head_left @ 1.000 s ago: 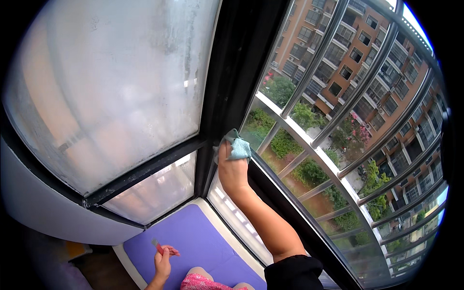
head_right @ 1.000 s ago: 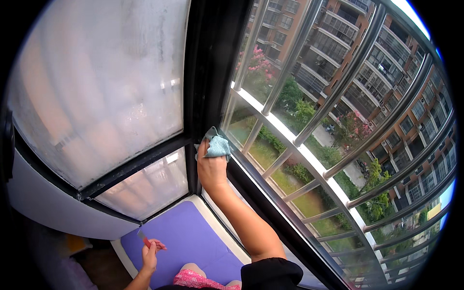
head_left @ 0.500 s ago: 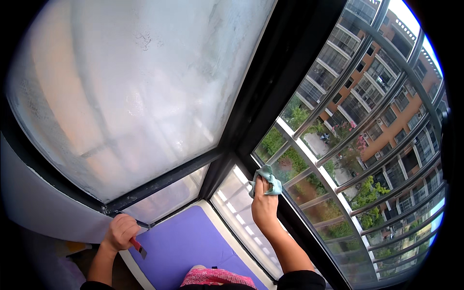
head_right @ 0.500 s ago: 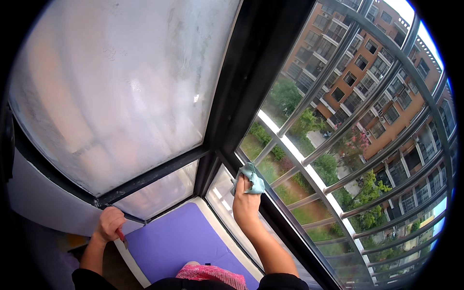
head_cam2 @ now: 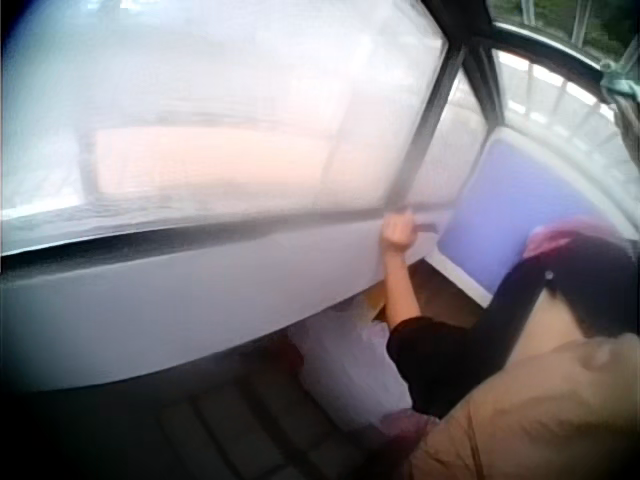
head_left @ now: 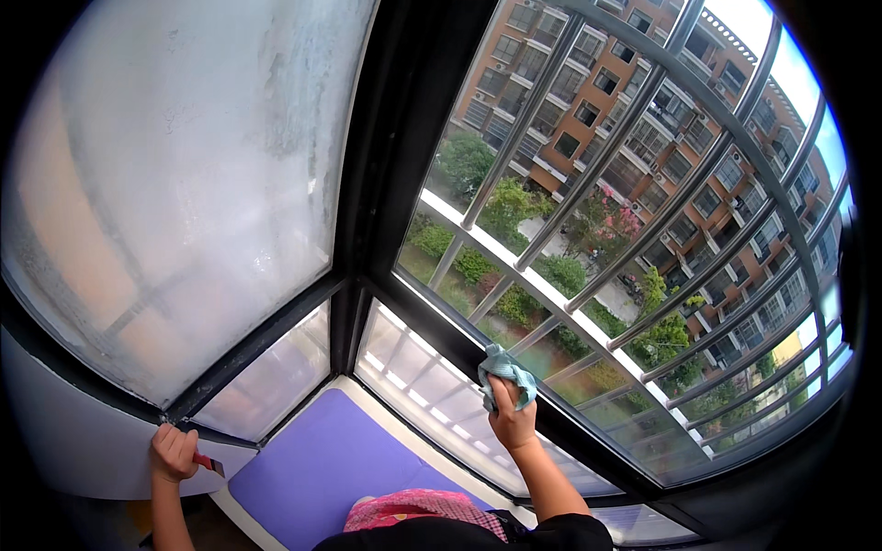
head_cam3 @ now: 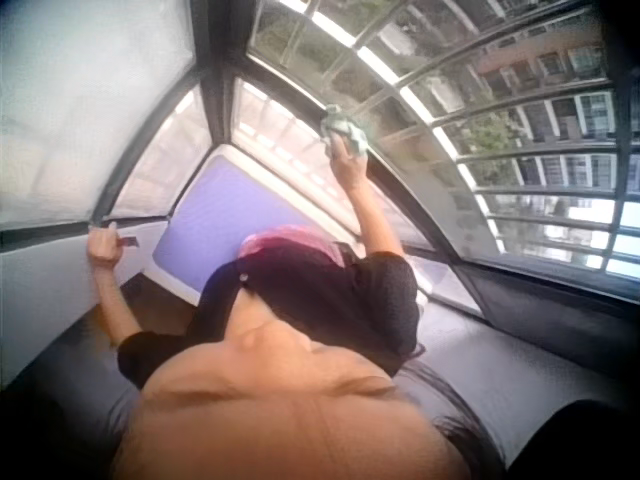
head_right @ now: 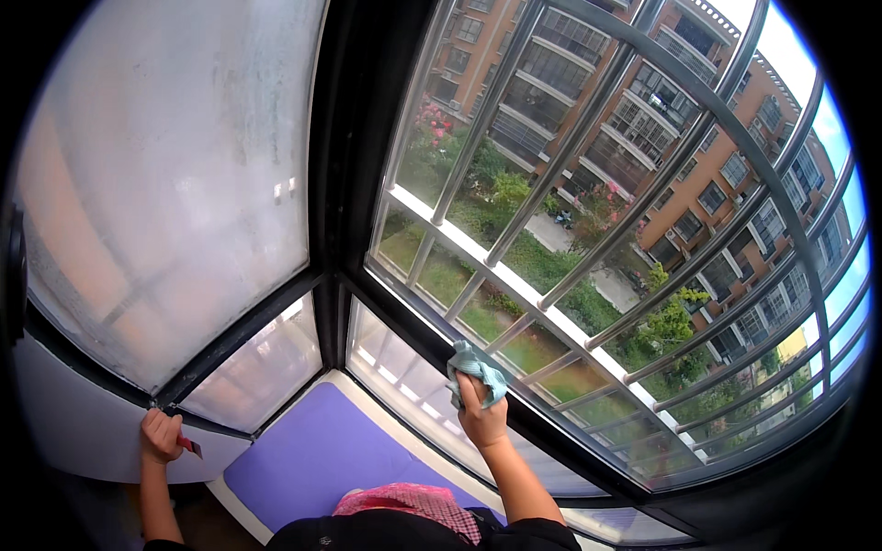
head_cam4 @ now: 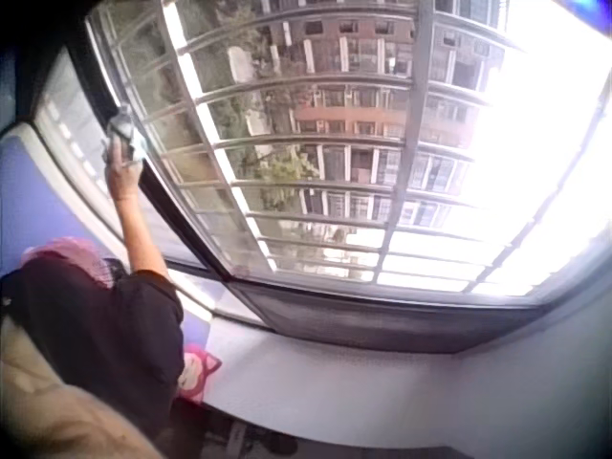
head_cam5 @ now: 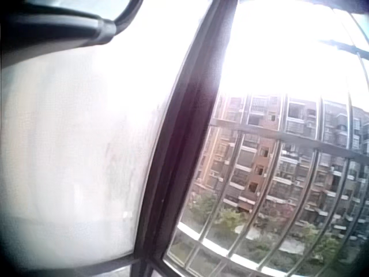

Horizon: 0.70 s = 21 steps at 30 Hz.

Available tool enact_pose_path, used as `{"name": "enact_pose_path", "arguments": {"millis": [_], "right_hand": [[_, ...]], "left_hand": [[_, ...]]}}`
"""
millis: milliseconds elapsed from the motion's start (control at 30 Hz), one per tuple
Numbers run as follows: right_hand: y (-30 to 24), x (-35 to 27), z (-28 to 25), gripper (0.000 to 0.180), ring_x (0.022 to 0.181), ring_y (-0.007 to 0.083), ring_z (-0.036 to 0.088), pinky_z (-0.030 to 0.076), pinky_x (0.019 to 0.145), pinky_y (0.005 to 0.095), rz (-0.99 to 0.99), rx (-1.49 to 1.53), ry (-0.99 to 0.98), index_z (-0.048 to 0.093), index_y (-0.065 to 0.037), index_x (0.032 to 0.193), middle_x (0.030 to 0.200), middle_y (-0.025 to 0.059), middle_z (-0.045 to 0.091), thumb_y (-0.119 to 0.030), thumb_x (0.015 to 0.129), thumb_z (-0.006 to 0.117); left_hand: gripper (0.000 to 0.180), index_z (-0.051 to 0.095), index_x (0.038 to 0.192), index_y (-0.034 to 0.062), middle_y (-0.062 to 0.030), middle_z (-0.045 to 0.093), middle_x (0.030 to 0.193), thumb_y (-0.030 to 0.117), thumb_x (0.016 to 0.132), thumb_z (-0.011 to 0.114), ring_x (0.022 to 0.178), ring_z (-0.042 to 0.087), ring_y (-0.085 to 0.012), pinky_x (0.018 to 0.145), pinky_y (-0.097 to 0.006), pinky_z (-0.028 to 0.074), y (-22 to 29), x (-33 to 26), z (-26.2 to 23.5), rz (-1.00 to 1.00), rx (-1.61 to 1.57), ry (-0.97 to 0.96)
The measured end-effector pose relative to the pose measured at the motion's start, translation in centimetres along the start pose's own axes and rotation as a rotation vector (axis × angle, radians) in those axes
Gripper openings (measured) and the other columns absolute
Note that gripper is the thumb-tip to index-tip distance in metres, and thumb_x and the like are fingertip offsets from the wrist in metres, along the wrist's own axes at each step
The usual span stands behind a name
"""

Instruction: The person cleans the window frame and glass using a cloth and a small scraper. They wipe the frame edges and tracks, then scrape and wipe the glass surface, repeating the process across different sections of the window.

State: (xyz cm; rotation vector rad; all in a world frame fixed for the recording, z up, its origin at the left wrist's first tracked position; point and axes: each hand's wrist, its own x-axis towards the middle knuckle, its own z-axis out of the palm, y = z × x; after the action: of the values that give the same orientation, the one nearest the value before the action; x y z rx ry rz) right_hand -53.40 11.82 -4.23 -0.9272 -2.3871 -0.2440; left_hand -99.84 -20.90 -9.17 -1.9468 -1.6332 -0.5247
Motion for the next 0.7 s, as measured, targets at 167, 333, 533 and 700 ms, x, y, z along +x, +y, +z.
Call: {"name": "enact_pose_path", "arguments": {"millis": [167,333,533,700], "right_hand": [[7.3,-18.0,-9.0,0.048,0.105,0.0413,0.053,0.039,0.095,0.0475,0.311,-0.212,0.056,0.06,0.0,0.11,0.11,0.0191,0.059,0.006,0.063,0.054],[7.2,-20.6,-9.2,0.047,0.098,0.0423,0.053,0.04,0.09,0.0461,0.538,-0.285,0.246,0.059,0.003,0.107,0.104,0.0213,0.059,0.01,0.061,0.05],[3.1,-10.2,-3.4,0.046,0.098,0.038,0.056,0.041,0.091,0.0432,0.287,0.019,0.267,0.063,0.002,0.106,0.102,0.0192,0.062,0.011,0.062,0.051],[-1.1,1.0,2.8,0.045,0.105,0.0342,0.057,0.039,0.096,0.0438,0.033,0.19,0.151,0.064,-0.001,0.104,0.107,0.0133,0.064,0.011,0.062,0.056]], "left_hand": [[0.025,0.054,0.091,-0.0023,-0.011,0.043,0.061,0.001,0.066,0.052,0.055,0.044,-0.0285,0.055,-0.041,0.036,1.7,0.8,0.3,-0.218,0.017,0.085],[0.025,0.053,0.094,-0.0008,-0.0097,0.042,0.063,-0.002,0.069,0.052,0.056,0.042,-0.0285,0.056,-0.041,0.035,2.8,3.2,-2.8,-0.238,-0.026,0.105],[0.018,0.054,0.095,-0.0006,-0.0147,0.052,0.076,0.0,0.077,0.051,0.067,0.051,-0.0331,0.064,-0.043,0.043,0.7,4.2,-8.3,-0.152,0.157,0.166],[0.015,0.054,0.094,0.0,-0.0159,0.054,0.08,-0.001,0.08,0.049,0.07,0.053,-0.0341,0.065,-0.042,0.044,-2.0,5.4,-10.4,-0.075,0.222,0.152]]}}
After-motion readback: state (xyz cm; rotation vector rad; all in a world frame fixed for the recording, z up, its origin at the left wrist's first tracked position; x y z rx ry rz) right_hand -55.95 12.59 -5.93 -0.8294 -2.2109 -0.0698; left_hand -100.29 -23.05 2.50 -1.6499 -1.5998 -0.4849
